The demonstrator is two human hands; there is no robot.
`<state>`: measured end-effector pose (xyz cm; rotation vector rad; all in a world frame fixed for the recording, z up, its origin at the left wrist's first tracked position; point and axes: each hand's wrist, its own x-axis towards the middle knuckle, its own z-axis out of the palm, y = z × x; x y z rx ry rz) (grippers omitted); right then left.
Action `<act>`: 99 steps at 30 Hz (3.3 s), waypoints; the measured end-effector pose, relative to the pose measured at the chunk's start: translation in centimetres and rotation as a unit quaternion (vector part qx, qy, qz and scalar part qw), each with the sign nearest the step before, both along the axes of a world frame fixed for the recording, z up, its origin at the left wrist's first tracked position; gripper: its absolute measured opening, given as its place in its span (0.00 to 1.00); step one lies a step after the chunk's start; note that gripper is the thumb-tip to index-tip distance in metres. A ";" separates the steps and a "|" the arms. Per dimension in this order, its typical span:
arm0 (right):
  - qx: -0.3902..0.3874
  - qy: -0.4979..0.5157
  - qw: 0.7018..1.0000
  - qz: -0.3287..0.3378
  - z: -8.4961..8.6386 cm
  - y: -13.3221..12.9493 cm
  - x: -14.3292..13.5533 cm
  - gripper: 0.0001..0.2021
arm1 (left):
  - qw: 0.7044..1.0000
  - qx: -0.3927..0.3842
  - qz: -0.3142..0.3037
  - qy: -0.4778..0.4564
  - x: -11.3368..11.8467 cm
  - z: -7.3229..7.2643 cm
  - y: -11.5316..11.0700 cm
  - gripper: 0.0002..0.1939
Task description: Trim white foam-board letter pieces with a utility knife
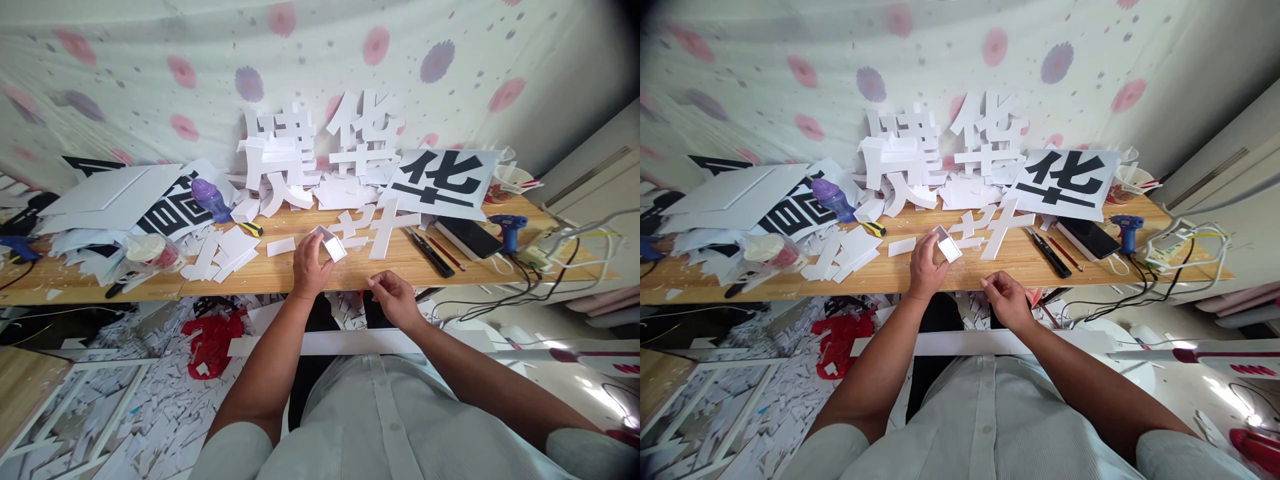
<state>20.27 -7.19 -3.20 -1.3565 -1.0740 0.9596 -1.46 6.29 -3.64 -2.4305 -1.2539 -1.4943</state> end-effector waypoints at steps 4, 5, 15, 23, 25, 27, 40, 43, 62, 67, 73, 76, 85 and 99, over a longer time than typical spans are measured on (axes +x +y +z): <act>-0.067 0.017 0.997 0.026 -0.8 -2.7 0.5 0.29 | 1.000 -0.019 -0.007 0.002 -0.1 0.4 -0.4 0.37; -0.081 0.020 0.996 0.039 -1.0 -3.3 0.6 0.29 | 1.000 -0.025 -0.008 0.006 -0.1 0.5 -0.6 0.37; -0.126 0.041 0.989 0.072 -2.1 -6.5 0.8 0.28 | 0.994 -0.047 -0.055 0.085 -0.6 0.5 -3.6 0.38; -0.146 0.093 0.983 0.067 -2.4 -5.8 -0.7 0.27 | 0.987 -0.064 -0.085 0.124 -1.4 0.5 -5.4 0.41; -0.146 0.141 0.977 0.063 -2.5 -5.3 -1.7 0.27 | 0.985 -0.067 -0.091 0.129 -1.5 0.3 -5.9 0.41; -0.145 0.186 0.970 0.058 -2.6 -4.8 -2.7 0.27 | 0.984 -0.068 -0.100 0.134 -1.6 -0.1 -6.3 0.41; -0.128 0.250 0.960 -0.017 -5.4 -1.1 -5.7 0.32 | 0.979 -0.169 -0.102 -0.040 -2.3 0.2 -5.0 0.41; -0.132 0.247 0.960 -0.024 -5.7 -0.8 -6.0 0.33 | 0.963 -0.231 -0.076 -0.118 -1.5 -0.4 -2.8 0.35; -0.120 0.224 0.965 -0.056 -6.6 -0.6 -6.7 0.32 | 0.939 -0.304 -0.081 -0.138 0.2 -0.3 0.0 0.25; -0.103 0.219 0.968 -0.068 -6.8 -0.7 -6.9 0.31 | 0.943 -0.295 -0.088 -0.125 0.1 0.0 -0.3 0.25; -0.096 0.227 0.967 -0.067 -7.3 -0.8 -6.7 0.32 | 0.941 -0.305 -0.086 -0.118 0.3 0.5 -0.6 0.26; -0.096 0.230 0.966 -0.061 -7.5 -0.8 -6.3 0.32 | 0.940 -0.308 -0.088 -0.121 0.2 0.6 -0.7 0.26; -0.094 0.218 0.971 -0.024 -7.9 -1.2 -5.9 0.30 | 0.940 -0.305 -0.093 -0.120 0.1 0.5 -0.6 0.26; -0.088 0.148 0.985 -0.017 -8.8 0.0 -5.7 0.30 | 0.944 -0.301 -0.089 -0.104 0.1 0.5 -0.7 0.26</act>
